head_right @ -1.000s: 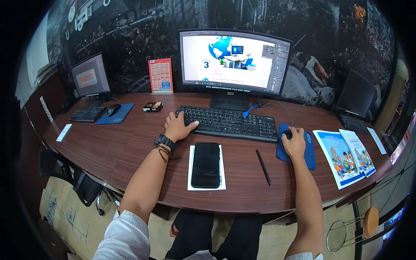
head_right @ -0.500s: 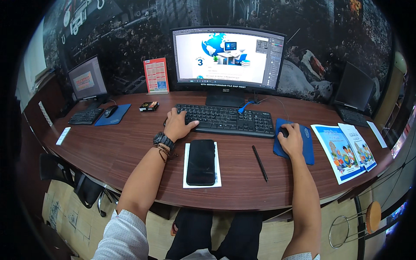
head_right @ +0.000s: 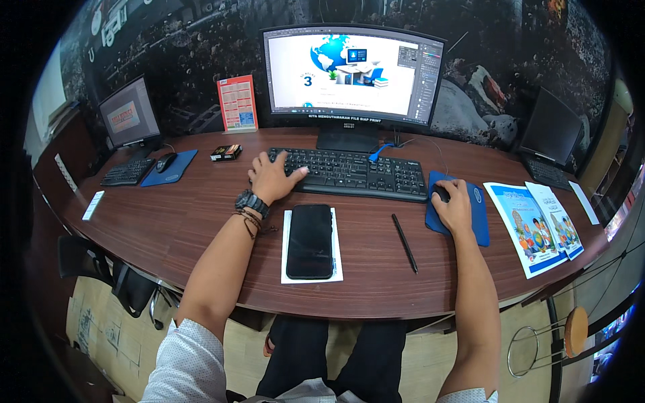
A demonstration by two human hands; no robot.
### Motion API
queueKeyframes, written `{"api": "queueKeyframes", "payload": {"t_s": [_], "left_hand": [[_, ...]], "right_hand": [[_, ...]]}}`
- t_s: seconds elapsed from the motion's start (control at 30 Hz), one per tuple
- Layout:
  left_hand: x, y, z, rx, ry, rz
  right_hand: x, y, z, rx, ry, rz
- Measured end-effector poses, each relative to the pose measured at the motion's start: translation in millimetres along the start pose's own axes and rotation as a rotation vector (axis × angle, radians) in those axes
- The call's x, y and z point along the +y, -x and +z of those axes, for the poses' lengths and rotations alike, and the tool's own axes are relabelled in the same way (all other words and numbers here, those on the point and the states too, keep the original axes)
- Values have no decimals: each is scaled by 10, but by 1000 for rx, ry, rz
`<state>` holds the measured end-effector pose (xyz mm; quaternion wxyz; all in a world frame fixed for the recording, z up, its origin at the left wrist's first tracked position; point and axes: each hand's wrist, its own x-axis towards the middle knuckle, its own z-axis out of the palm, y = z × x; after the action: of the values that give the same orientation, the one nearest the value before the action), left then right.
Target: Using a computer to perform graphic design tasks with keyboard and mouse.
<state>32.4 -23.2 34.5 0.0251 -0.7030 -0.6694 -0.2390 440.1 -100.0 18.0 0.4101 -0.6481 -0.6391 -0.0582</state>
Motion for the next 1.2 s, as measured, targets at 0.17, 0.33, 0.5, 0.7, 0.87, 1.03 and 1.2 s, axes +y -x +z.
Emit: {"api": "queueKeyframes", "payload": {"t_s": [0.17,0.33,0.5,0.7,0.87,1.03,1.2], "left_hand": [[-247,-81,-41,74,68,-130],[-205,-64,-33,62,10,-138],[-190,-41,-54,70,23,-133],[-138,-25,-110,46,15,-148],[-144,-24,-125,-3,13,-169],[-105,-14,-156,-11,11,-162],[-148,-13,-111,35,22,-143]], "right_hand": [[9,-10,13,-2,-13,-23],[-1,-3,8,-10,6,-5],[-4,0,2,-8,3,2],[13,-7,5,-6,24,4],[38,-18,20,-2,12,-12],[44,-13,9,-7,25,5],[12,-8,-1,-9,24,12]]}}
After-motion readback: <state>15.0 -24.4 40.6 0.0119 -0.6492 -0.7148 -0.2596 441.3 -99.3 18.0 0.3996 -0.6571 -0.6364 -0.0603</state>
